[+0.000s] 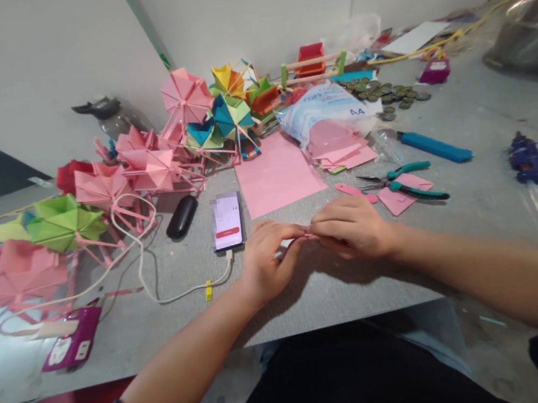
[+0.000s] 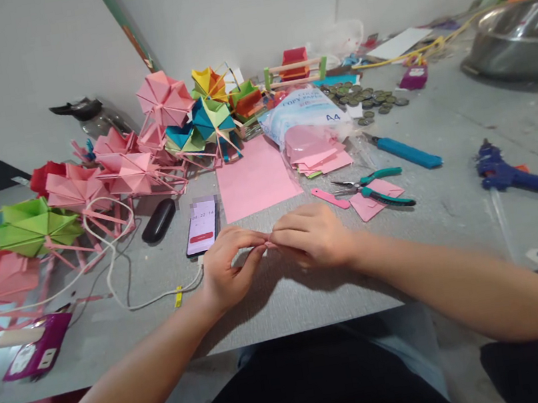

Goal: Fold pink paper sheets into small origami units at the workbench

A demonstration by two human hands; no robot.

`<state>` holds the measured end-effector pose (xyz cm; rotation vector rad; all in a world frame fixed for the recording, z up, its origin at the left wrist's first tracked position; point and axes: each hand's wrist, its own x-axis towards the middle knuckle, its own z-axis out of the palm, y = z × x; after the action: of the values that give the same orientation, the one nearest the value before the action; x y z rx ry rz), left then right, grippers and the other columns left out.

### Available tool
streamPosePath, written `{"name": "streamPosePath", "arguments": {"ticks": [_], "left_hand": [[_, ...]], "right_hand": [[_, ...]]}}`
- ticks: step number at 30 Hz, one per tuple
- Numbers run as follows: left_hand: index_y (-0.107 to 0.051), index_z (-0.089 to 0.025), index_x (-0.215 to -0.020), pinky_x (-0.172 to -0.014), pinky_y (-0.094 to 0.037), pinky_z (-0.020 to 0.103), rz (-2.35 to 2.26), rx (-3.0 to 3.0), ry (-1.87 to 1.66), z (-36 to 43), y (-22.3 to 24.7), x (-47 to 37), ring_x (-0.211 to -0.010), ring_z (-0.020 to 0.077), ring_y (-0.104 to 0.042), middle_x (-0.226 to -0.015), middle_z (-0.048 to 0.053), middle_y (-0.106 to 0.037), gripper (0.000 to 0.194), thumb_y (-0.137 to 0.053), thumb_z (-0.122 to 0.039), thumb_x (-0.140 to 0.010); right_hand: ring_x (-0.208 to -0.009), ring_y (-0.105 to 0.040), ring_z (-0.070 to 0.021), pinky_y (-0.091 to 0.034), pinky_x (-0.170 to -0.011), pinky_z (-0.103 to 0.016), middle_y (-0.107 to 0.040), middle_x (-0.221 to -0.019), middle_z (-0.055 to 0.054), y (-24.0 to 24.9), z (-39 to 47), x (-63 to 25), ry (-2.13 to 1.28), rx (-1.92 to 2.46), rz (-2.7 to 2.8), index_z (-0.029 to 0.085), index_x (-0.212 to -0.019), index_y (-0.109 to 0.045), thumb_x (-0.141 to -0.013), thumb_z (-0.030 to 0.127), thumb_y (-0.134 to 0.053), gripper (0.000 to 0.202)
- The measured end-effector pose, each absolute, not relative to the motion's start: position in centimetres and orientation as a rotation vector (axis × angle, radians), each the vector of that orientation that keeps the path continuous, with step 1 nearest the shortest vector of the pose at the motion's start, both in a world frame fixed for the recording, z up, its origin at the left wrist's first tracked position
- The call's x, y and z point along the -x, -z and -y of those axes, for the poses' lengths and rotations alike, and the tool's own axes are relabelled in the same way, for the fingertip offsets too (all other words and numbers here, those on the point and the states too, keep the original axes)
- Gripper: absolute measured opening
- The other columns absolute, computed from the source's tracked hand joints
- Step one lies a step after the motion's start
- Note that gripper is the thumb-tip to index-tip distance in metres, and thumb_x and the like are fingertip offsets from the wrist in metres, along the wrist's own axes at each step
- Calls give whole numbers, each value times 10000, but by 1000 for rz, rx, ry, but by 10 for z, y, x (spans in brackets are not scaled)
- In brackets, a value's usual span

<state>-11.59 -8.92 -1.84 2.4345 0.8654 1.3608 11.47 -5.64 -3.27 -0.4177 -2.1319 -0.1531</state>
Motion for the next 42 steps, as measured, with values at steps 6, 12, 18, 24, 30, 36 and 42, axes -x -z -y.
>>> {"name": "streamPosePath", "arguments": {"ticks": [6,12,18,24,30,36,42], "left_hand": [[-684,-230,-973,-827,-564,378,-896,-2480,-1303,90,17,118,-816,196,-760,-885,30,-815,156,-618,-289,-1101],[-692,-231,-985,-837,-610,361,-1009,-2273,-1407,87,20,119,-875,194,-773,-945,41,-825,110,-620,-248,-1066],[-683,-220,-982,-797,-628,325,-1007,-2160,-1394,89,20,117,-854,176,-779,-936,45,-821,128,-591,-211,-1071],[-680,-230,-1068,-815,-600,368,-858,-2512,-1474,93,22,116,-890,214,-746,-965,62,-782,53,-672,-283,-1071],[-596,-243,-967,-680,-488,335,-801,-2629,-1522,101,18,114,-714,185,-613,-790,7,-668,130,-608,-230,-1096],[-570,-235,-942,-632,-459,305,-815,-2394,-1824,98,18,113,-686,162,-558,-765,-12,-576,192,-531,-258,-1128],[-569,-235,-883,-614,-459,282,-1164,-1959,-1966,84,24,113,-660,148,-524,-753,-17,-546,321,-549,-418,-1146]], "right_hand": [[-706,-724,-171,-549,-660,-318,-805,-834,-27,29,60,-114,28,416,2149,248,-965,-743,-1055,207,-618,159],[-704,-732,-182,-574,-657,-328,-789,-810,-20,25,55,-118,-157,468,2016,265,-997,-742,-1029,200,-642,124],[-775,-753,-199,-586,-712,-334,-814,-879,-46,25,57,-113,-152,508,2003,246,-1061,-754,-1046,217,-636,122],[-703,-664,-180,-454,-647,-334,-787,-841,-26,18,64,-115,188,436,2169,245,-1021,-729,-1020,118,-591,188],[-659,-576,-167,-371,-600,-350,-732,-810,-25,10,77,-113,346,392,2286,215,-965,-719,-1051,138,-577,183],[-689,-636,-165,-405,-603,-319,-774,-870,-34,18,58,-115,308,431,2236,219,-1006,-709,-1006,75,-547,217],[-733,-678,-196,-470,-659,-328,-784,-881,-56,31,23,-137,11,690,2087,224,-938,-710,-980,117,-577,175]]}}
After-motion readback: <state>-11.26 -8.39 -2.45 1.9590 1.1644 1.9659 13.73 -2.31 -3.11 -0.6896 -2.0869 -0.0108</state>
